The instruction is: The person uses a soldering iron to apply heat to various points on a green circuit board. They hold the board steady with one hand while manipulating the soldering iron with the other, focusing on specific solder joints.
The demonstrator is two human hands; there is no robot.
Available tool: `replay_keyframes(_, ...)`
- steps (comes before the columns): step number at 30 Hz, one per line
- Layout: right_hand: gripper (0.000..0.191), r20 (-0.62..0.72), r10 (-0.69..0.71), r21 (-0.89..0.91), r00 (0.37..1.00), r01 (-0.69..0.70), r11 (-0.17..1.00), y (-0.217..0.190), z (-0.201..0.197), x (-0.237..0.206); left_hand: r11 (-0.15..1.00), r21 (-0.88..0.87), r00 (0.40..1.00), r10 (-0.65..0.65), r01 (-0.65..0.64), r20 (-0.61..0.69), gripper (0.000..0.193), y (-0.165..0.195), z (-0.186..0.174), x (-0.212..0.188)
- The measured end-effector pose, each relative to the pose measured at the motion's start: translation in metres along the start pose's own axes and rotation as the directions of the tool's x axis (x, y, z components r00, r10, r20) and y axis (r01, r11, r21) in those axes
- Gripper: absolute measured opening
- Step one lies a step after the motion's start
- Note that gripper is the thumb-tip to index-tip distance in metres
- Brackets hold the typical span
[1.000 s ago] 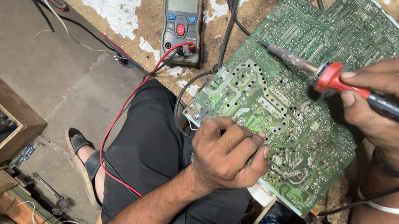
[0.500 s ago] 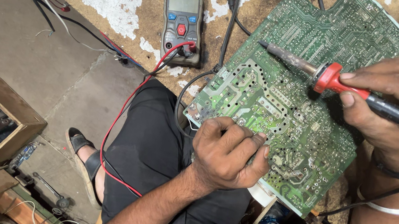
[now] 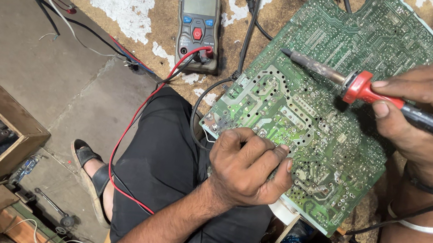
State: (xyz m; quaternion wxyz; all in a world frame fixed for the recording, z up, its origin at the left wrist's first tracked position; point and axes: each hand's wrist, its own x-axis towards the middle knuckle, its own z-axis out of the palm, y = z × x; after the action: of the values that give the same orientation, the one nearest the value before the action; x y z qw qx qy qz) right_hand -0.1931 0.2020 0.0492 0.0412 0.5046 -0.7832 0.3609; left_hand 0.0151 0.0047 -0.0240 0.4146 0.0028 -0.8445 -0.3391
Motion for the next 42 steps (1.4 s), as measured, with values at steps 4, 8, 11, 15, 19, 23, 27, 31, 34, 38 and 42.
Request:
replay_keyframes(4, 0.021, -0.007, -0.036, 0.030, 0.999, 0.036, 0.999, 0.004, 0.003, 0.003, 1.000, 0.007, 1.000, 0.001, -0.001, -0.003, 0.011, 0.000, 0.000, 0.000)
replay_keyframes(8, 0.020, 0.031, -0.056, -0.010, 0.998, 0.056, 0.998, 0.004, -0.001, 0.006, 1.000, 0.002, 1.000, -0.001, 0.001, -0.013, 0.010, 0.000, 0.001, 0.000)
replay_keyframes(11, 0.021, 0.022, -0.052, -0.014, 0.998, 0.052, 0.999, 0.003, -0.002, 0.005, 1.000, 0.004, 1.000, 0.009, -0.008, -0.017, 0.010, 0.000, 0.001, 0.001)
replay_keyframes(15, 0.023, -0.001, -0.046, 0.004, 0.999, 0.046, 0.999, 0.002, 0.002, 0.004, 1.000, 0.007, 1.000, 0.021, -0.021, -0.016, 0.009, -0.001, 0.001, 0.001)
replay_keyframes(19, 0.023, -0.005, -0.025, 0.014, 1.000, 0.025, 1.000, 0.002, 0.002, 0.005, 1.000, 0.005, 1.000, 0.019, -0.019, -0.016, 0.009, 0.000, 0.000, 0.002)
replay_keyframes(23, 0.023, -0.007, -0.025, 0.027, 1.000, 0.025, 0.999, -0.002, 0.002, 0.005, 1.000, 0.000, 1.000, 0.014, -0.014, -0.017, 0.009, 0.000, -0.001, 0.003)
replay_keyframes(27, 0.025, -0.052, 0.046, 0.077, 0.998, -0.042, 0.996, -0.008, 0.008, 0.007, 1.000, -0.002, 1.000, 0.016, -0.016, -0.021, 0.009, 0.000, -0.002, 0.004)
replay_keyframes(31, 0.026, -0.058, 0.033, 0.034, 0.998, -0.031, 0.999, -0.010, 0.010, 0.005, 1.000, 0.013, 0.999, 0.028, -0.028, -0.018, 0.008, 0.000, -0.003, 0.004)
replay_keyframes(34, 0.028, -0.081, 0.045, 0.099, 0.996, -0.037, 0.994, -0.001, 0.007, 0.000, 0.999, 0.017, 0.999, 0.034, -0.034, -0.017, 0.008, 0.000, -0.002, 0.004)
replay_keyframes(38, 0.034, -0.166, 0.110, 0.141, 0.980, -0.087, 0.986, 0.023, 0.013, -0.008, 1.000, 0.010, 1.000, 0.025, -0.025, -0.019, 0.009, -0.002, 0.000, 0.002)
replay_keyframes(42, 0.034, -0.252, 0.228, 0.373, 0.940, -0.123, 0.920, 0.038, 0.026, -0.014, 1.000, 0.006, 0.999, 0.031, -0.030, -0.029, 0.009, -0.002, 0.002, 0.001)
